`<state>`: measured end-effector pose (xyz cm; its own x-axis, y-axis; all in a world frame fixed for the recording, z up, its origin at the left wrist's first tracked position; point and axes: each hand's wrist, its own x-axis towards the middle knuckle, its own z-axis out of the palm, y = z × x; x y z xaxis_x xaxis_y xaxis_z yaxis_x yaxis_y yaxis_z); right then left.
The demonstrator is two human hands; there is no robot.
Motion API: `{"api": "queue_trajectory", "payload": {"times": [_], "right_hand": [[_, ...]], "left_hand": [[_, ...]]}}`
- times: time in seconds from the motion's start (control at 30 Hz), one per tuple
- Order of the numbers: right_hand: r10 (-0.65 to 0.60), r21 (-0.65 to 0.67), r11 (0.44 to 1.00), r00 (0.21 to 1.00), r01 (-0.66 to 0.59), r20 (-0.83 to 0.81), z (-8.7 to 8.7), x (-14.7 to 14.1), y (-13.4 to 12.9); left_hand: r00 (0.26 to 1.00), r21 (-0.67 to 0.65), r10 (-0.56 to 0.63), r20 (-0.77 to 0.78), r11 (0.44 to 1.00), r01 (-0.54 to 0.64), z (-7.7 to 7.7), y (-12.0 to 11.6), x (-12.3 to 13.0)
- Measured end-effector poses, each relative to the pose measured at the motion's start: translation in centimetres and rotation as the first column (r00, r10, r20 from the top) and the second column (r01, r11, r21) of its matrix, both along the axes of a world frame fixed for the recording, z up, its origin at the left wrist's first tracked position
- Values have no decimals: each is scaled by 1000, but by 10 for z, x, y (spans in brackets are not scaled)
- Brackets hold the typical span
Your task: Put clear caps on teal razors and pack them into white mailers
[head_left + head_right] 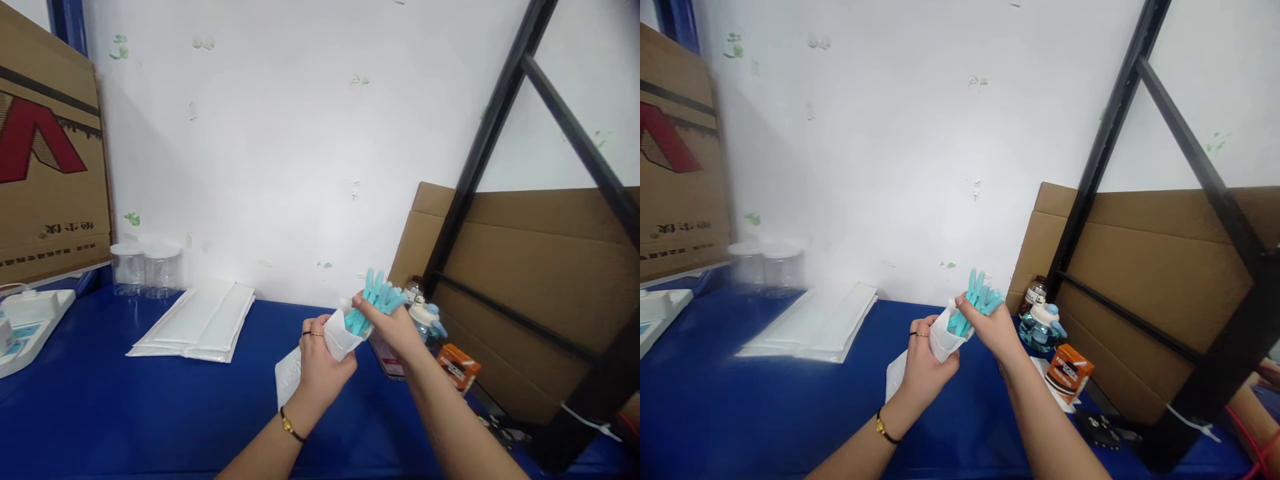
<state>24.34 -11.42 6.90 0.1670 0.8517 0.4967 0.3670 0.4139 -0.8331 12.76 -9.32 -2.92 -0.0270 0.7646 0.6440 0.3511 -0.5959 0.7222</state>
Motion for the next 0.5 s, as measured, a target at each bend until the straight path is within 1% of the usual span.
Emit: {"api": "queue_trajectory", "payload": {"times": [0.07,0.13,0.23,0.33,0.43,0.5], "right_hand": [[36,-32,999,998,-34,50,3,-6,8],[54,-56,997,995,-50,79,0,-12,14],[115,-63,992,993,-112,40,-6,-18,18],[195,-48,980,981,-195,9,-6,-21,20],[177,-24,984,983,-177,43,-1,-23,22],[179,-31,984,981,-177,71,0,-23,23]], "left_hand": [[996,42,30,81,999,-34,5,1,3],[992,67,49,120,996,-58,6,3,3],[987,68,62,145,995,-72,5,8,2],[982,52,83,172,994,-93,3,11,0],[975,49,105,196,992,-117,3,12,-1],[970,52,108,216,991,-122,4,12,-3]]}}
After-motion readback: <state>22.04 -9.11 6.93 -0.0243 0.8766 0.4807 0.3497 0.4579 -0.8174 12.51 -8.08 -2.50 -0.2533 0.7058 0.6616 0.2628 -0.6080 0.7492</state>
